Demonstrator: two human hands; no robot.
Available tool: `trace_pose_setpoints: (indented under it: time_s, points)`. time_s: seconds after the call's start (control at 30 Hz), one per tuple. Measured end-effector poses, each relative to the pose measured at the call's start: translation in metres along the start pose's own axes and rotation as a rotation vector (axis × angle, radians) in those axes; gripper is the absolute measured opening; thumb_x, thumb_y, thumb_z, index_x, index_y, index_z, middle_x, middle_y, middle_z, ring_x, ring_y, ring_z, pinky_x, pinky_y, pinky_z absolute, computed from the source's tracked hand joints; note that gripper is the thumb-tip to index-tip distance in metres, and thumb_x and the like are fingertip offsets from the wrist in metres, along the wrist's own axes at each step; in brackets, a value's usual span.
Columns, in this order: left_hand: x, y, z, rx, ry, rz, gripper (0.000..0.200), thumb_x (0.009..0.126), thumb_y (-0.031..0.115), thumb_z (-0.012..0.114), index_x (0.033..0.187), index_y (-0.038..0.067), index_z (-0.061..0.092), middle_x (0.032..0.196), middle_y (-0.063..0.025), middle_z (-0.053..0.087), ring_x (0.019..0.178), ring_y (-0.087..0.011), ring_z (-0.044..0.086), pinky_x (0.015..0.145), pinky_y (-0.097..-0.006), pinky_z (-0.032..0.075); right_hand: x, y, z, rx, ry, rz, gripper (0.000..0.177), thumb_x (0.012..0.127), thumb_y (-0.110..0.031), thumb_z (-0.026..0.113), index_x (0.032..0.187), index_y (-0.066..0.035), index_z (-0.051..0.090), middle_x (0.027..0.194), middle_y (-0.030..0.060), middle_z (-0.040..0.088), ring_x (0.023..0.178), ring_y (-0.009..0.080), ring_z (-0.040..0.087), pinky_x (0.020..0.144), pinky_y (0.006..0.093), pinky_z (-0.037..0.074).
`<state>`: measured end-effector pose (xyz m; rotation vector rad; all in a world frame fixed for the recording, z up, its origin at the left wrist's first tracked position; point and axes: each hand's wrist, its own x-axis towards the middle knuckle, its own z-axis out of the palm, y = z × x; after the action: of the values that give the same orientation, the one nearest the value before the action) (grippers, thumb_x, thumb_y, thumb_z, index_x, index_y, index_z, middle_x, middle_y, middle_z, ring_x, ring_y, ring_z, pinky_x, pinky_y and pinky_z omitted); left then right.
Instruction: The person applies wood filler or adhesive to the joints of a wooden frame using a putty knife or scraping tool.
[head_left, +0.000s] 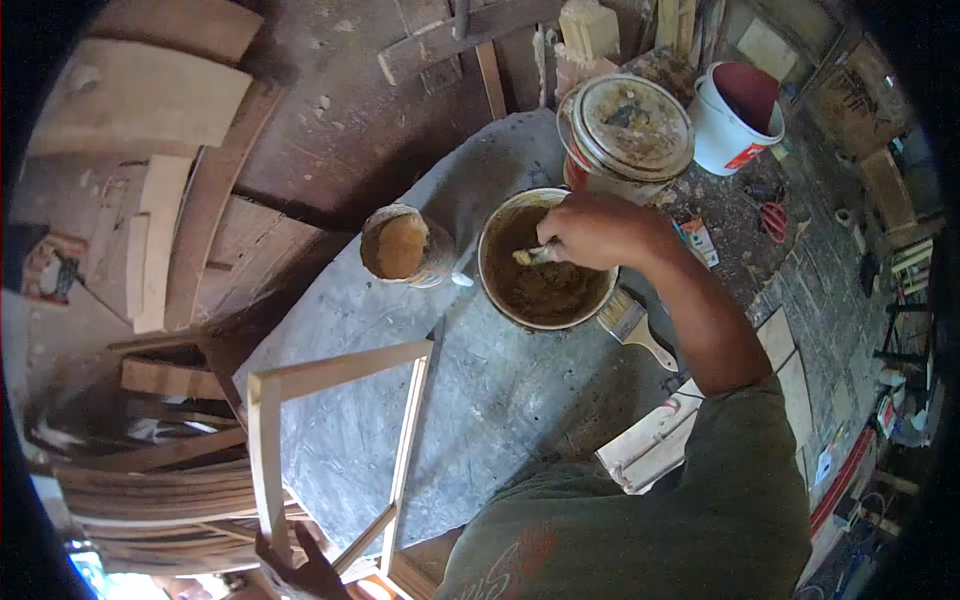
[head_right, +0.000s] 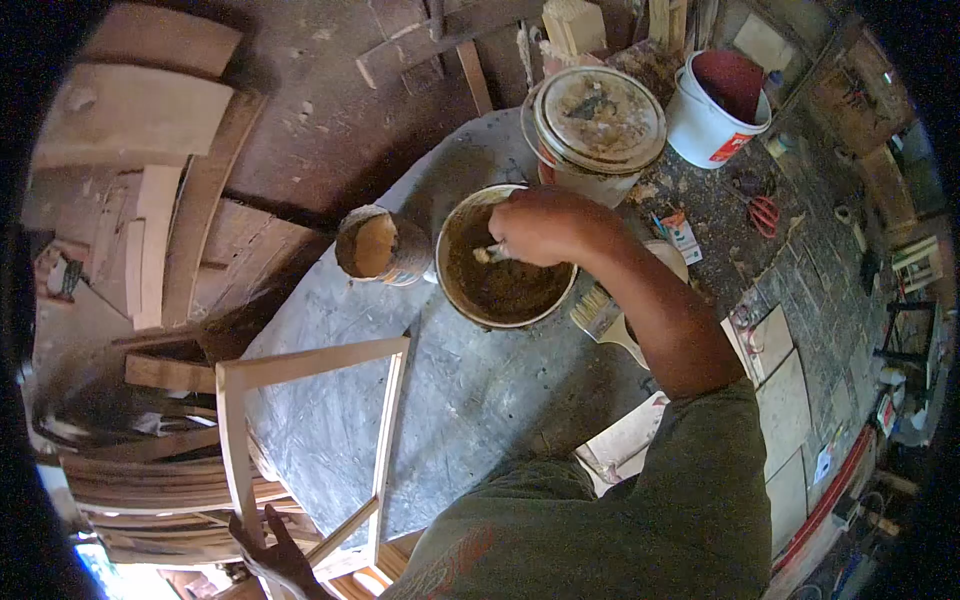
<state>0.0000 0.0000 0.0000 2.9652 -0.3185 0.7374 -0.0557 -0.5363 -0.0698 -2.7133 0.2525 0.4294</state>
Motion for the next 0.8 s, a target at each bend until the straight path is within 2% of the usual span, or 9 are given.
trace_pose_setpoints:
  time_s: [0.07, 0.1, 0.2, 0.3, 0.33, 0.5, 0.63, 0.73, 0.8]
  points:
    - [0.014, 0.003, -0.024, 0.047, 0.090, 0.074, 0.047, 0.081, 0.034, 0.079, 0.110, -0.001, 0.064, 0.098, -0.0205, 0.069, 0.081, -0.0325, 0.069, 0.068, -0.0401, 0.056, -0.001, -0.022, 0.009, -0.023, -0.009, 0.007, 0.021, 0.083, -0.019, 0.062, 0.091, 0.000, 0.070, 0.091, 0.0229, 0.068, 0.089, 0.0371, 0.068, 0.080, 0.0462, 0.052]
    - [0.009, 0.037, 0.016, 0.043, 0.089, 0.085, 0.048, 0.080, 0.034, 0.080, 0.109, -0.001, 0.064, 0.095, -0.0193, 0.069, 0.080, -0.0322, 0.069, 0.068, -0.0399, 0.056, 0.014, 0.020, 0.009, -0.052, -0.034, 0.016, 0.021, 0.083, -0.018, 0.062, 0.088, 0.001, 0.069, 0.089, 0.0230, 0.068, 0.088, 0.0375, 0.068, 0.079, 0.0465, 0.052]
    - [0.021, 0.016, 0.020, 0.091, 0.132, 0.156, 0.049, 0.076, 0.032, 0.083, 0.105, -0.002, 0.063, 0.087, -0.0158, 0.067, 0.073, -0.0309, 0.066, 0.064, -0.0391, 0.055, 0.038, 0.017, 0.024, 0.059, 0.010, -0.051, 0.022, 0.081, -0.014, 0.060, 0.084, 0.006, 0.068, 0.087, 0.0244, 0.068, 0.084, 0.0377, 0.068, 0.074, 0.0470, 0.053]
    - [0.026, 0.011, 0.023, 0.171, 0.133, 0.190, 0.048, 0.077, 0.030, 0.083, 0.105, -0.002, 0.062, 0.087, -0.0158, 0.067, 0.073, -0.0300, 0.066, 0.062, -0.0394, 0.055, 0.073, 0.015, 0.023, 0.029, -0.496, 0.076, 0.021, 0.080, -0.011, 0.059, 0.087, 0.005, 0.070, 0.089, 0.0250, 0.069, 0.086, 0.0371, 0.069, 0.076, 0.0464, 0.053]
    - [0.025, 0.007, 0.025, 0.122, 0.114, 0.136, 0.048, 0.077, 0.029, 0.083, 0.107, -0.002, 0.060, 0.087, -0.0166, 0.066, 0.073, -0.0296, 0.066, 0.060, -0.0403, 0.054, 0.079, 0.014, 0.027, -0.040, -0.471, -0.010, 0.020, 0.079, -0.010, 0.059, 0.087, 0.005, 0.071, 0.090, 0.0248, 0.069, 0.086, 0.0370, 0.069, 0.076, 0.0460, 0.053]
    - [0.025, 0.006, 0.025, 0.092, 0.109, 0.176, 0.048, 0.080, 0.032, 0.080, 0.107, -0.002, 0.059, 0.088, -0.0183, 0.066, 0.073, -0.0302, 0.066, 0.060, -0.0406, 0.055, 0.099, 0.017, 0.077, -0.039, -0.204, -0.197, 0.017, 0.076, -0.004, 0.059, 0.083, 0.003, 0.072, 0.088, 0.0233, 0.070, 0.085, 0.0369, 0.069, 0.075, 0.0447, 0.054]
    - [0.023, 0.001, 0.019, 0.211, 0.048, 0.146, 0.047, 0.090, 0.038, 0.068, 0.110, -0.003, 0.060, 0.093, -0.0183, 0.067, 0.078, -0.0297, 0.066, 0.066, -0.0412, 0.055, 0.103, 0.016, 0.076, -0.084, -0.269, -0.219, 0.018, 0.076, -0.003, 0.056, 0.083, 0.003, 0.073, 0.085, 0.0224, 0.070, 0.084, 0.0366, 0.069, 0.074, 0.0444, 0.054]
    - [0.029, -0.027, 0.018, 0.021, -0.127, -0.021, 0.065, 0.083, 0.028, 0.077, 0.131, -0.008, 0.051, 0.106, -0.0264, 0.066, 0.094, -0.0366, 0.066, 0.081, -0.0436, 0.053, 0.094, 0.011, 0.061, -0.085, -0.317, -0.148, 0.021, 0.080, -0.003, 0.053, 0.084, 0.003, 0.072, 0.082, 0.0216, 0.070, 0.074, 0.0340, 0.070, 0.068, 0.0436, 0.055]
    - [0.032, -0.013, 0.016, -0.015, -0.167, -0.047, 0.061, 0.084, 0.028, 0.077, 0.127, -0.009, 0.053, 0.103, -0.0264, 0.066, 0.090, -0.0371, 0.066, 0.079, -0.0442, 0.053, 0.073, 0.000, 0.030, -0.003, -0.379, -0.021, 0.021, 0.084, -0.006, 0.052, 0.085, 0.003, 0.071, 0.078, 0.0211, 0.069, 0.065, 0.0306, 0.070, 0.062, 0.0428, 0.055]
